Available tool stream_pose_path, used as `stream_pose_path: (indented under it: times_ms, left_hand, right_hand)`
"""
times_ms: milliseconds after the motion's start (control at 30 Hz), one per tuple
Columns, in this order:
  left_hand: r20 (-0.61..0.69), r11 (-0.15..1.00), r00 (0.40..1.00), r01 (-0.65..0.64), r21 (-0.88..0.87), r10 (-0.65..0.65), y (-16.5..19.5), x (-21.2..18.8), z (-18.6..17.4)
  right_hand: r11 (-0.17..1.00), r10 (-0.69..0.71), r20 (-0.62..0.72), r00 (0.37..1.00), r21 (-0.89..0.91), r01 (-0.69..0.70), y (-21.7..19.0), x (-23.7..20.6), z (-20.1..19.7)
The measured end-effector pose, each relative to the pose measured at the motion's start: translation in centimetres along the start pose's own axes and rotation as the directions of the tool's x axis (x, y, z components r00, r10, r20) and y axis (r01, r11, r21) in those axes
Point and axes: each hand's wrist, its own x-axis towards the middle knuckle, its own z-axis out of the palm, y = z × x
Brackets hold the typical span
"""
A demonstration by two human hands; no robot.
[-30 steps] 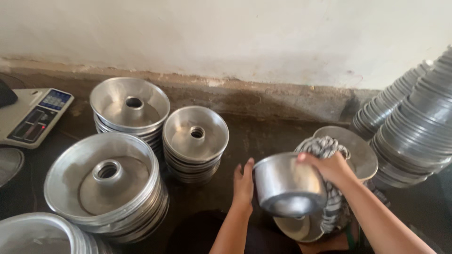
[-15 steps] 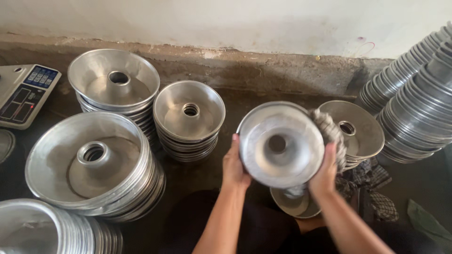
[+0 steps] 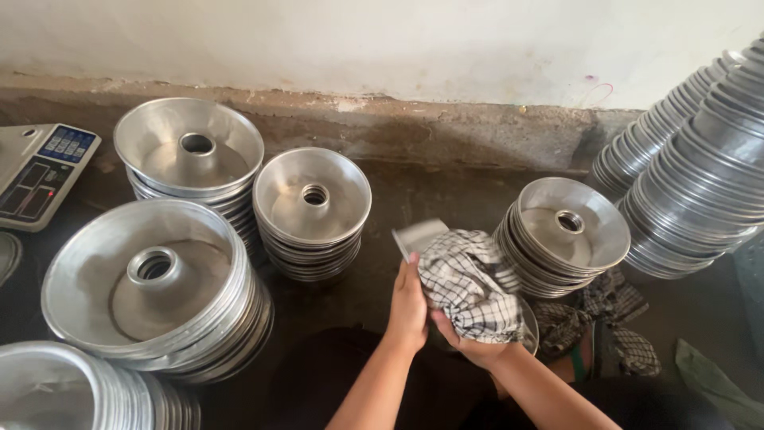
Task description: The person sits on the floor and wipes the inside and outside of several round metal parts with a cloth. They pick up each part, wipe it thoroughly, and place it back into a stack.
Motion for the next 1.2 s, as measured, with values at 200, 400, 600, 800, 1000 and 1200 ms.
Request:
stream_pose_path:
  times_ms: [200, 400, 600, 800, 1000, 1200]
  left_hand:
    - [0.194, 0.787, 0.904, -0.426, 0.446, 0.380, -1.4, 0.2, -0.6]
    - [0.358, 0.643, 0.871, -0.490, 0.588, 0.336, -2.5, -0.1, -2.6]
    - [-0.007, 0.928, 0.957, -0.279, 0.248, 0.290, -0.7, 0.9, -2.1]
    - [-0.070, 0.947, 0.947, -0.305, 0.104, 0.313, 0.6, 1.2, -2.0]
    - [0.036, 0.956, 0.975, -0.220, 0.194, 0.218, -1.6, 0.9, -1.5]
    - [0.078, 0.940, 0.952, -0.304, 0.153, 0.295, -0.4, 0.4, -1.9]
  right_hand:
    - [0.933, -0.053, 0.024, 0.998, -0.355, 0.058, 1.4, 5.3, 0.5]
    - [0.333, 0.885, 0.330, 0.328, 0.041, -0.942, 7.1, 10.0, -1.5]
    - [0.021, 0.910, 0.407, 0.077, 0.142, -0.990, 5.4, 3.6, 0.5]
    - [0.672, 0.633, 0.055, 0.772, 0.456, -0.583, -0.7, -2.4, 3.5]
    - [0.860, 0.453, 0.151, 0.879, 0.188, -0.475, 3.8, 2.6, 0.4]
    - [0.308, 0.874, 0.355, 0.332, 0.122, -0.943, 4.5, 0.8, 1.4]
